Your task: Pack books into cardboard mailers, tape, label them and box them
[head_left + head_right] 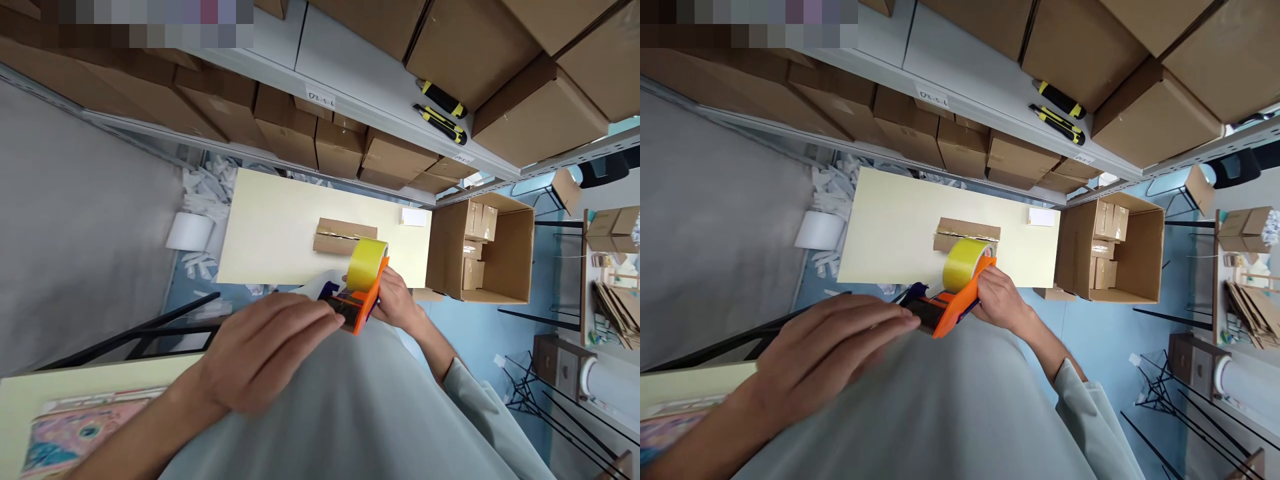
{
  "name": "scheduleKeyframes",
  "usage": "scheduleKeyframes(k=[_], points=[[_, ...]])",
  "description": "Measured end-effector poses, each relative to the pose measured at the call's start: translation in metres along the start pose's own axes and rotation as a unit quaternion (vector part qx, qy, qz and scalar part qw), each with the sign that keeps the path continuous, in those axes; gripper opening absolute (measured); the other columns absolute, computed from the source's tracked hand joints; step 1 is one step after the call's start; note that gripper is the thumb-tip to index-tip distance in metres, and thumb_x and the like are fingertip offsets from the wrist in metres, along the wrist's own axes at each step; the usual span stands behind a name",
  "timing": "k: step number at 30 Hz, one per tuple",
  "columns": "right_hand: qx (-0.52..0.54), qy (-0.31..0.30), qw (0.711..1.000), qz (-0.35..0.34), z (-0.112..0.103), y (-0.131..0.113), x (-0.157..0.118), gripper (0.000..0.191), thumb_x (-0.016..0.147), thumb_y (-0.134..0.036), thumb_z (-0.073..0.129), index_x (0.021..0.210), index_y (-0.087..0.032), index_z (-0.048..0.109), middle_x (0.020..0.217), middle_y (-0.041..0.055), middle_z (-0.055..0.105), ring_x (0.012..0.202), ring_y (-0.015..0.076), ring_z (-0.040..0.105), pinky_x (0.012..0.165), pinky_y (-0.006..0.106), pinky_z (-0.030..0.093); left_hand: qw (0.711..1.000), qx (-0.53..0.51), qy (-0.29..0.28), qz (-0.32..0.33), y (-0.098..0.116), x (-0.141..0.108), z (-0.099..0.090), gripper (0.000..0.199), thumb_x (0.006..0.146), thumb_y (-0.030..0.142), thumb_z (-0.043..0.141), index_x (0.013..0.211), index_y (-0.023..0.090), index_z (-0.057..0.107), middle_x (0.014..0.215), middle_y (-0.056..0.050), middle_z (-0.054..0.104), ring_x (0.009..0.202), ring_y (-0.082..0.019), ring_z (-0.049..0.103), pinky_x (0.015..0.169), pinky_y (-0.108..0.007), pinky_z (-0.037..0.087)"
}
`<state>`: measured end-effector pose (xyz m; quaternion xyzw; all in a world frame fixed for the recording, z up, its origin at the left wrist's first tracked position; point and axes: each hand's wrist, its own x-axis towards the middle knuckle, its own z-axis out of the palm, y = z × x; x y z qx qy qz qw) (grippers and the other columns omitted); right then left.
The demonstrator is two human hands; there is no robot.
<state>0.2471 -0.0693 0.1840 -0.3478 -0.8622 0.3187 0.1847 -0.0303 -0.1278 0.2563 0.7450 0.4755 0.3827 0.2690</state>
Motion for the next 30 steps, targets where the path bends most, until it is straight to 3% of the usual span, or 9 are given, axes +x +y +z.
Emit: scheduleKeyframes(k=[4, 8, 11, 14, 16, 21, 25, 30], points=[[-0.028, 0.006, 0.999, -0.024, -0.003, -0.002, -0.004, 0.015, 0.109, -0.031, 0.052, 0.098, -0.025, 0.060, 0.083, 0.0059, 0.069, 0.082, 0.0257, 0.066, 0.081, 0.040, 0.057, 0.999, 0.004, 0.031, -0.025, -0.015, 0.020, 0.009, 0.016, 0.105, 0.023, 0.060, 0.107, 0.030, 0.075, 0.096, -0.003, 0.079, 0.086, -0.019, 0.073, 0.082, -0.034, 0.065], [-0.023, -0.082, 0.995, 0.056, -0.009, 0.000, -0.017, 0.021, 0.110, -0.043, 0.057, 0.101, -0.024, 0.059, 0.088, 0.0068, 0.072, 0.081, 0.0255, 0.068, 0.075, 0.036, 0.055, 0.986, -0.055, 0.043, -0.153, -0.036, 0.017, 0.024, 0.023, 0.107, 0.036, 0.057, 0.095, 0.024, 0.073, 0.094, -0.005, 0.077, 0.086, -0.019, 0.071, 0.082, -0.031, 0.061], [-0.019, -0.120, 0.984, 0.133, -0.016, 0.010, -0.026, 0.028, 0.107, -0.051, 0.061, 0.100, -0.024, 0.062, 0.082, 0.0046, 0.071, 0.072, 0.0242, 0.067, 0.066, 0.033, 0.051, 0.957, -0.079, 0.081, -0.268, -0.056, 0.006, 0.027, 0.027, 0.103, 0.045, 0.061, 0.095, 0.022, 0.072, 0.095, -0.004, 0.076, 0.082, -0.017, 0.068, 0.080, -0.030, 0.059], [0.030, -0.154, 0.972, 0.173, -0.023, 0.023, -0.021, 0.031, 0.102, -0.055, 0.068, 0.093, -0.025, 0.066, 0.070, -0.0015, 0.067, 0.058, 0.0191, 0.060, 0.058, 0.030, 0.045, 0.922, -0.125, 0.077, -0.359, -0.087, 0.001, 0.030, 0.031, 0.096, 0.052, 0.067, 0.095, 0.022, 0.074, 0.086, -0.003, 0.074, 0.076, -0.017, 0.065, 0.073, -0.028, 0.057], [0.071, -0.184, 0.960, 0.196, -0.025, 0.031, -0.008, 0.035, 0.097, -0.058, 0.072, 0.089, -0.025, 0.068, 0.066, -0.0038, 0.067, 0.054, 0.0168, 0.059, 0.057, 0.028, 0.044, 0.898, -0.177, 0.066, -0.397, -0.112, 0.001, 0.037, 0.036, 0.090, 0.056, 0.072, 0.095, 0.020, 0.075, 0.079, -0.002, 0.072, 0.070, -0.016, 0.063, 0.067, -0.028, 0.055], [0.118, -0.224, 0.918, 0.306, -0.031, 0.050, 0.046, 0.051, 0.094, -0.071, 0.070, 0.093, -0.020, 0.072, 0.068, 0.0001, 0.075, 0.062, 0.0185, 0.073, 0.061, 0.025, 0.050, 0.844, -0.260, 0.089, -0.460, -0.164, 0.007, 0.061, 0.036, 0.079, 0.051, 0.078, 0.092, 0.017, 0.078, 0.073, -0.003, 0.068, 0.062, -0.015, 0.057, 0.062, -0.028, 0.051], [0.147, -0.275, 0.892, 0.327, -0.034, 0.072, 0.085, 0.058, 0.089, -0.076, 0.073, 0.088, -0.019, 0.070, 0.067, 0.0020, 0.076, 0.060, 0.0175, 0.074, 0.059, 0.023, 0.052, 0.814, -0.289, 0.140, -0.485, -0.188, 0.008, 0.075, 0.033, 0.074, 0.043, 0.077, 0.092, 0.016, 0.080, 0.084, -0.006, 0.074, 0.063, -0.013, 0.054, 0.059, -0.026, 0.048], [0.164, -0.306, 0.876, 0.335, -0.026, 0.103, 0.112, 0.059, 0.081, -0.075, 0.081, 0.087, -0.018, 0.070, 0.067, 0.0032, 0.076, 0.060, 0.0187, 0.074, 0.055, 0.024, 0.056, 0.790, -0.307, 0.172, -0.502, -0.213, 0.005, 0.091, 0.034, 0.072, 0.041, 0.076, 0.092, 0.014, 0.080, 0.096, -0.009, 0.078, 0.068, -0.013, 0.056, 0.056, -0.024, 0.045]])
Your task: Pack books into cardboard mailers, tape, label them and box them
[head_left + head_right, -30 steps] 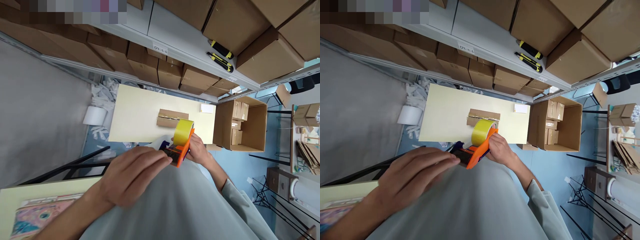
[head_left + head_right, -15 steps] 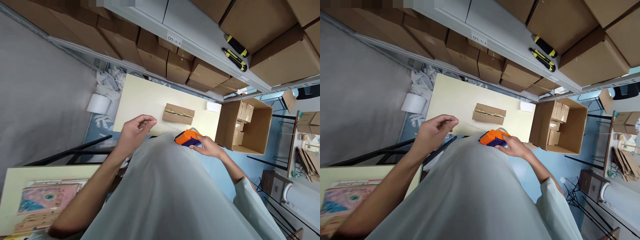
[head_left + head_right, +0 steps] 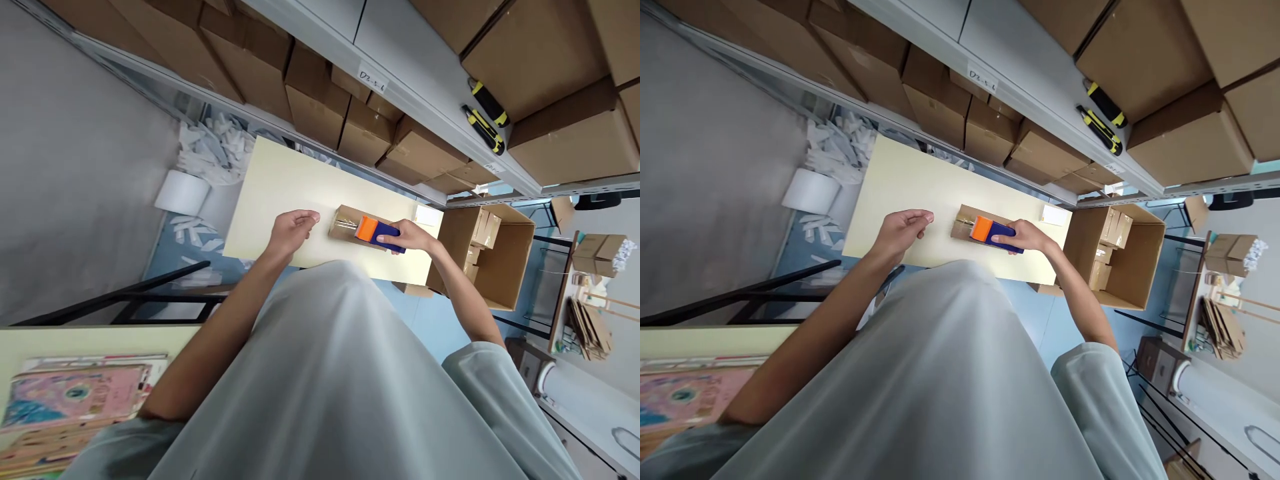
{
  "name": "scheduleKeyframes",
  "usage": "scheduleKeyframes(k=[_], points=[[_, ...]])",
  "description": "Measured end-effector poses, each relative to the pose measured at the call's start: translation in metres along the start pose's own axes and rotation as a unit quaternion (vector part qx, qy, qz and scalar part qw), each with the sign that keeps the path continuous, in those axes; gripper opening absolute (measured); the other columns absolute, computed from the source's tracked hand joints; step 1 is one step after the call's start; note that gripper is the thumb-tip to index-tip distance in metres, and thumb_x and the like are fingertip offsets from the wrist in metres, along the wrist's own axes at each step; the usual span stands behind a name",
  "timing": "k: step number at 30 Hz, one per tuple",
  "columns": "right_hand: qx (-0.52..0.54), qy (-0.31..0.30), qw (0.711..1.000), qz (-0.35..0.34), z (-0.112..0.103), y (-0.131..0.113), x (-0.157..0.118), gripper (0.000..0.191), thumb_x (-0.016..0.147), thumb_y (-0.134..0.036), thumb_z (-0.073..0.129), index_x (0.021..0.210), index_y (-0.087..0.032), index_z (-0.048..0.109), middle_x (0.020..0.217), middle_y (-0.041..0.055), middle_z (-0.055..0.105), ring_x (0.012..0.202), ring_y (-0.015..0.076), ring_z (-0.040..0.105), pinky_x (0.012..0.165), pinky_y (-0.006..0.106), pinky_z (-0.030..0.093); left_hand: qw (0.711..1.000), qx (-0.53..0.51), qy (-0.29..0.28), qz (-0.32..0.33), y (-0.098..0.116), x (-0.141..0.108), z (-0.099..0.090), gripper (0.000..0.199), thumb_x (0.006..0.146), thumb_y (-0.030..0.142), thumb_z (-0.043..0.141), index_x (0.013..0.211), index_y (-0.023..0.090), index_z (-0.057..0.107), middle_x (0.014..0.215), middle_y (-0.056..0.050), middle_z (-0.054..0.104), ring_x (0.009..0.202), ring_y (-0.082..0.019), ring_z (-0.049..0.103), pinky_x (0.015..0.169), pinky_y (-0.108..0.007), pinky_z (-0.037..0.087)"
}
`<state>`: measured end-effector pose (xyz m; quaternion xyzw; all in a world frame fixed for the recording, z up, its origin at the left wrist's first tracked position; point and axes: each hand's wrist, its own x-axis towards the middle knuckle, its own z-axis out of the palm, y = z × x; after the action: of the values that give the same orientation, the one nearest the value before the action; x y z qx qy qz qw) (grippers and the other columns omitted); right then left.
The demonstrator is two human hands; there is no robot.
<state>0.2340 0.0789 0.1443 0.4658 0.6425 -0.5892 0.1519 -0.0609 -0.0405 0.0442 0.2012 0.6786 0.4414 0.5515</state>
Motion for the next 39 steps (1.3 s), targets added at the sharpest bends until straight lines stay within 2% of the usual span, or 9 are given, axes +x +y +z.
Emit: scheduleKeyframes(k=[6, 13, 20, 22, 25, 29, 31, 35, 39], points=[[-0.029, -0.033, 0.999, 0.024, -0.003, 0.008, 0.032, 0.062, 0.081, -0.080, 0.076, 0.080, -0.018, 0.068, 0.063, 0.0011, 0.074, 0.058, 0.0166, 0.071, 0.056, 0.023, 0.055, 1.000, -0.007, 0.003, -0.022, -0.027, 0.023, 0.005, 0.037, 0.072, 0.042, 0.077, 0.094, 0.012, 0.082, 0.088, -0.008, 0.077, 0.065, -0.012, 0.053, 0.054, -0.024, 0.043], [-0.040, -0.040, 0.998, 0.042, 0.002, 0.013, 0.046, 0.063, 0.081, -0.082, 0.073, 0.081, -0.019, 0.066, 0.063, 0.0006, 0.074, 0.060, 0.0172, 0.071, 0.059, 0.024, 0.055, 0.998, 0.003, 0.010, -0.061, -0.066, 0.053, 0.011, 0.037, 0.071, 0.041, 0.078, 0.095, 0.013, 0.083, 0.090, -0.009, 0.079, 0.072, -0.016, 0.060, 0.054, -0.024, 0.043], [-0.062, -0.044, 0.996, 0.044, 0.002, 0.007, 0.051, 0.064, 0.081, -0.083, 0.072, 0.079, -0.020, 0.065, 0.061, 0.0004, 0.073, 0.061, 0.0174, 0.070, 0.062, 0.025, 0.052, 0.995, -0.001, -0.021, -0.093, -0.098, 0.069, 0.039, 0.037, 0.073, 0.045, 0.082, 0.093, 0.014, 0.080, 0.091, -0.010, 0.080, 0.082, -0.021, 0.068, 0.068, -0.029, 0.051], [-0.067, -0.039, 0.996, 0.042, 0.002, 0.006, 0.050, 0.065, 0.081, -0.084, 0.072, 0.081, -0.019, 0.067, 0.062, 0.0001, 0.073, 0.062, 0.0175, 0.070, 0.063, 0.026, 0.052, 0.997, 0.013, -0.026, -0.077, -0.101, 0.068, 0.043, 0.044, 0.078, 0.047, 0.081, 0.107, 0.015, 0.079, 0.094, -0.010, 0.080, 0.083, -0.021, 0.070, 0.073, -0.031, 0.054], [-0.089, -0.023, 0.995, 0.048, 0.003, 0.007, 0.049, 0.068, 0.080, -0.087, 0.071, 0.076, -0.019, 0.067, 0.064, 0.0017, 0.072, 0.062, 0.0172, 0.068, 0.061, 0.026, 0.049, 0.994, 0.100, 0.022, -0.037, -0.100, 0.064, 0.041, 0.056, 0.080, 0.040, 0.082, 0.131, 0.016, 0.073, 0.107, -0.011, 0.081, 0.085, -0.021, 0.071, 0.084, -0.034, 0.057], [-0.119, -0.017, 0.992, 0.046, 0.004, 0.011, 0.050, 0.074, 0.081, -0.091, 0.067, 0.068, -0.018, 0.065, 0.064, 0.0042, 0.071, 0.062, 0.0165, 0.065, 0.060, 0.026, 0.045, 0.977, 0.204, 0.034, 0.052, -0.088, 0.052, 0.042, 0.030, 0.094, 0.041, 0.068, 0.112, 0.021, 0.082, 0.110, -0.009, 0.082, 0.092, -0.025, 0.074, 0.094, -0.037, 0.057], [-0.129, -0.019, 0.991, 0.040, 0.004, 0.014, 0.052, 0.075, 0.081, -0.092, 0.065, 0.067, -0.018, 0.065, 0.063, 0.0043, 0.070, 0.062, 0.0165, 0.064, 0.060, 0.027, 0.043, 0.969, 0.229, 0.021, 0.088, -0.083, 0.043, 0.050, 0.031, 0.097, 0.046, 0.066, 0.106, 0.023, 0.084, 0.112, -0.008, 0.082, 0.094, -0.026, 0.075, 0.094, -0.037, 0.056], [-0.158, -0.007, 0.987, 0.039, 0.005, 0.017, 0.057, 0.076, 0.081, -0.093, 0.064, 0.068, -0.018, 0.064, 0.063, 0.0039, 0.068, 0.062, 0.0165, 0.062, 0.058, 0.027, 0.040, 0.965, 0.244, 0.063, 0.077, -0.081, 0.033, 0.071, 0.034, 0.094, 0.047, 0.072, 0.110, 0.021, 0.085, 0.116, -0.011, 0.081, 0.091, -0.025, 0.073, 0.094, -0.038, 0.057], [-0.181, -0.009, 0.983, 0.036, 0.008, 0.019, 0.061, 0.074, 0.082, -0.091, 0.067, 0.068, -0.018, 0.065, 0.068, 0.0064, 0.072, 0.064, 0.0176, 0.065, 0.058, 0.027, 0.039, 0.980, 0.156, 0.106, 0.062, -0.092, 0.034, 0.084, 0.035, 0.093, 0.042, 0.071, 0.113, 0.017, 0.084, 0.118, -0.013, 0.079, 0.103, -0.023, 0.073, 0.099, -0.036, 0.057]])
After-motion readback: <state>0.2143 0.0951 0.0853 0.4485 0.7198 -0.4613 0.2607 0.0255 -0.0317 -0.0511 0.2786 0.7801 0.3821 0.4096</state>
